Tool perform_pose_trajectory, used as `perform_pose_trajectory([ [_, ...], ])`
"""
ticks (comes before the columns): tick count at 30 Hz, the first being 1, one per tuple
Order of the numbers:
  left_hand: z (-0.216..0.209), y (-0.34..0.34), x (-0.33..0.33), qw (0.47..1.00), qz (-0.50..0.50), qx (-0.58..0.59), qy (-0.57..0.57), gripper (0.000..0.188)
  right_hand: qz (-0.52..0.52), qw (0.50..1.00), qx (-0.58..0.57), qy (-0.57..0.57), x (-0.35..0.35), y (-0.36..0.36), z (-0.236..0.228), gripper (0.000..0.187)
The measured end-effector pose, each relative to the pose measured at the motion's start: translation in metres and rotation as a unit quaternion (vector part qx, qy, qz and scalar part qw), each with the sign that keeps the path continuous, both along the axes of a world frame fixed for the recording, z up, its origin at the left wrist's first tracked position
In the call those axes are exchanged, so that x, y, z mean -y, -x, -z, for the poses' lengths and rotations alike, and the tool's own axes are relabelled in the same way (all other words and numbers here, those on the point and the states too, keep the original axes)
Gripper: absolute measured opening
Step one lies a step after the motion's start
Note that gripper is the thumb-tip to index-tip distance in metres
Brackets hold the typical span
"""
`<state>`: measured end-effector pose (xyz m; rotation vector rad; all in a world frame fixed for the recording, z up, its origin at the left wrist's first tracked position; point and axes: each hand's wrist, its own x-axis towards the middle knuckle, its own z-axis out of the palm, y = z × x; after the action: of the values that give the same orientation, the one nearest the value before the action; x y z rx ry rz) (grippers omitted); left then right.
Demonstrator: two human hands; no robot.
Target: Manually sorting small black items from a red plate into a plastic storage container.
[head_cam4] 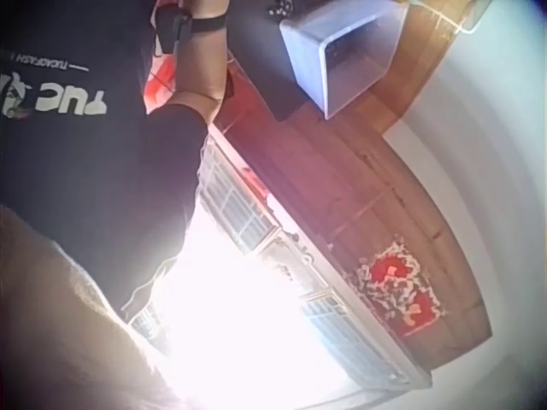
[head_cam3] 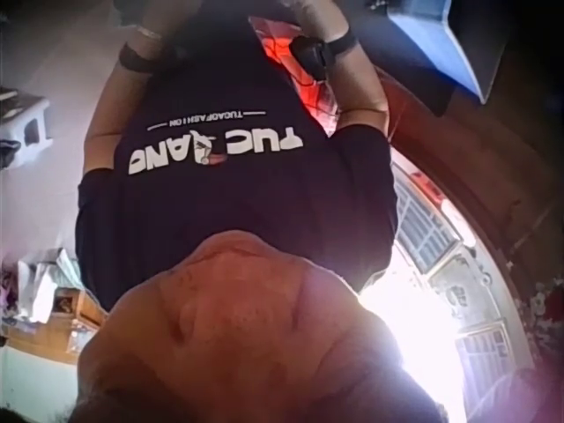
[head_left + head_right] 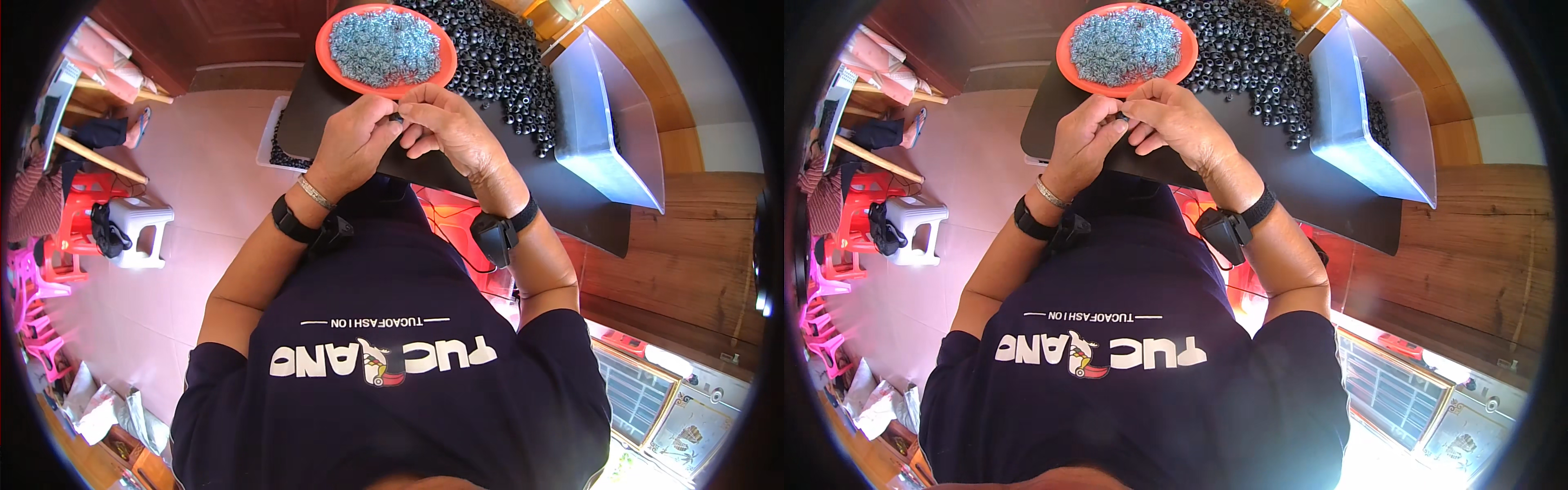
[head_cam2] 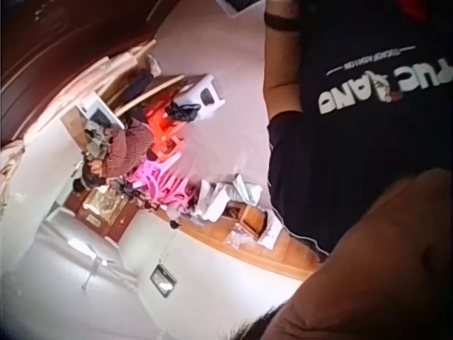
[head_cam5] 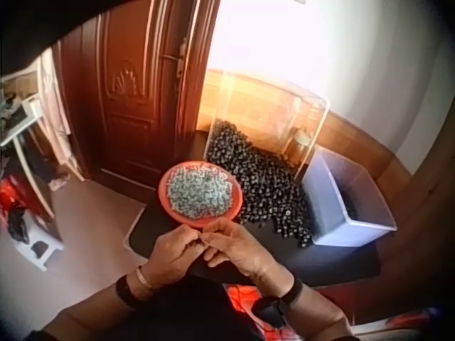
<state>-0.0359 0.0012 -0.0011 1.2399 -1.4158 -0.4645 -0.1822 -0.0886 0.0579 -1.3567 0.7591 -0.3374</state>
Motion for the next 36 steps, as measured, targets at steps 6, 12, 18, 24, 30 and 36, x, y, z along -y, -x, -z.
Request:
perform_pose_trajectory([
  [6, -0.001, 0.000, 0.001, 0.997, -0.009, 0.020, 0.070, 0.013, -0.002, 0.998, 0.067, -0.009, -0.008, -0.001, 0.000, 0.031],
  [12, 0.000, -0.001, -0.001, 0.996, 0.001, 0.005, 0.084, 0.014, -0.018, 0.996, 0.089, -0.004, -0.009, 0.000, 0.000, 0.031],
  [18, -0.001, 0.000, -0.001, 0.992, -0.010, 0.027, 0.126, 0.013, 0.005, 0.994, 0.105, -0.009, -0.015, -0.003, 0.004, 0.028],
  [24, 0.000, 0.000, 0.000, 0.990, -0.012, 0.032, 0.140, 0.012, 0.025, 0.992, 0.121, -0.029, -0.015, -0.005, 0.009, 0.026],
  [30, -0.002, 0.001, 0.000, 0.992, -0.005, 0.038, 0.120, 0.014, 0.033, 0.991, 0.119, -0.059, -0.013, -0.001, 0.005, 0.024],
  [36, -0.002, 0.000, -0.001, 0.990, -0.006, 0.050, 0.133, 0.018, 0.021, 0.985, 0.148, -0.091, -0.012, 0.000, 0.010, 0.025],
])
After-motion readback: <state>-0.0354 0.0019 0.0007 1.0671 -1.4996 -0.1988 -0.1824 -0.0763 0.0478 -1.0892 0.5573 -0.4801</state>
